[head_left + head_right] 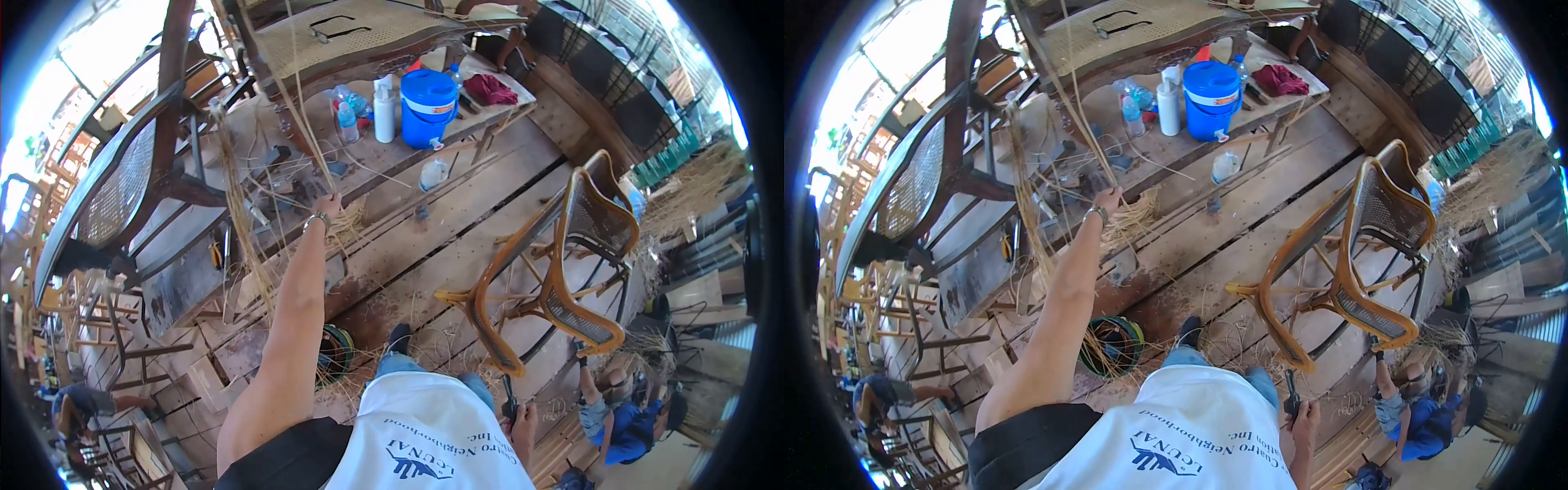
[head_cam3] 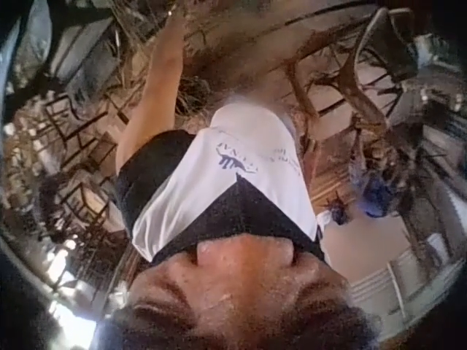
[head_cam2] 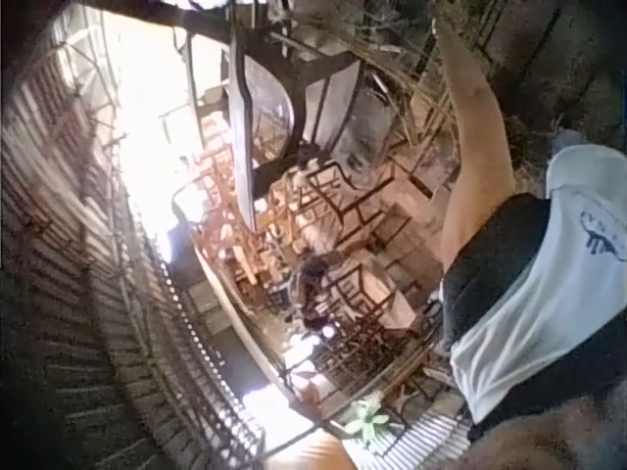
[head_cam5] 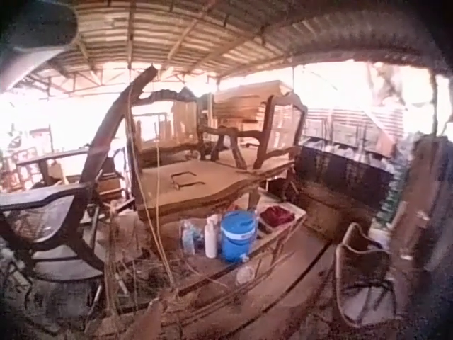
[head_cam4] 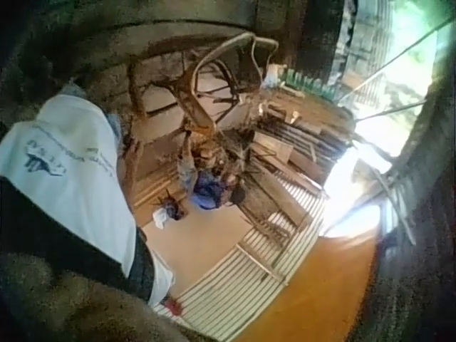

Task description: Trimming and preparing bundles of natural plant fibers using scissors for furniture manufacturing.

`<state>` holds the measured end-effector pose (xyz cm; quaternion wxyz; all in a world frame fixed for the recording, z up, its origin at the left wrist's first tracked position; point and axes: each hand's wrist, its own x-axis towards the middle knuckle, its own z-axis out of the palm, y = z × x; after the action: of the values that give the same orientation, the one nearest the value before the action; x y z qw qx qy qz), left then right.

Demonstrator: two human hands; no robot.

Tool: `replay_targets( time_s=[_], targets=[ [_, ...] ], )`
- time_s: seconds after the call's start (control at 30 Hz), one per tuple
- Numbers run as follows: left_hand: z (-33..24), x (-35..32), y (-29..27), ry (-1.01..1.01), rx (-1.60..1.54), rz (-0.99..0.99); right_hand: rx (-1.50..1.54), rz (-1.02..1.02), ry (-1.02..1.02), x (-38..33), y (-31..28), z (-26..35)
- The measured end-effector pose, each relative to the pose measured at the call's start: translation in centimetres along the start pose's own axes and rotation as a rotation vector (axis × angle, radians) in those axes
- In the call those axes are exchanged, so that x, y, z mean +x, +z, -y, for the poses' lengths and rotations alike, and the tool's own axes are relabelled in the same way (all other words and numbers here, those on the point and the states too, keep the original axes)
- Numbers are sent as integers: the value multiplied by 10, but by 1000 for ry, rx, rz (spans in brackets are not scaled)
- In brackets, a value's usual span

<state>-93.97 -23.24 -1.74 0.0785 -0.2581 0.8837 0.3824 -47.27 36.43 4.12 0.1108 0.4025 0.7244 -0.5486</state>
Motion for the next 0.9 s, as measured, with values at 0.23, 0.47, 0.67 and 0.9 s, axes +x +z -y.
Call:
replay_targets(
  time_s=[0.23, 0.47, 0.67, 0.9],
  targets=[
    [10, -141, -37, -141, -311, -166, -111, 302, -221, 41, 17, 53],
    [-65, -523, -130, 1510, -1164, 1186, -208, 459, -352, 82, -4, 37],
    [-117, -734, -170, 1614, -470, 1045, -371, 580, -336, 123, -15, -33],
    [-127, -860, -164, 2067, -51, 131, -499, 725, -230, 87, -31, -66]
  ],
)
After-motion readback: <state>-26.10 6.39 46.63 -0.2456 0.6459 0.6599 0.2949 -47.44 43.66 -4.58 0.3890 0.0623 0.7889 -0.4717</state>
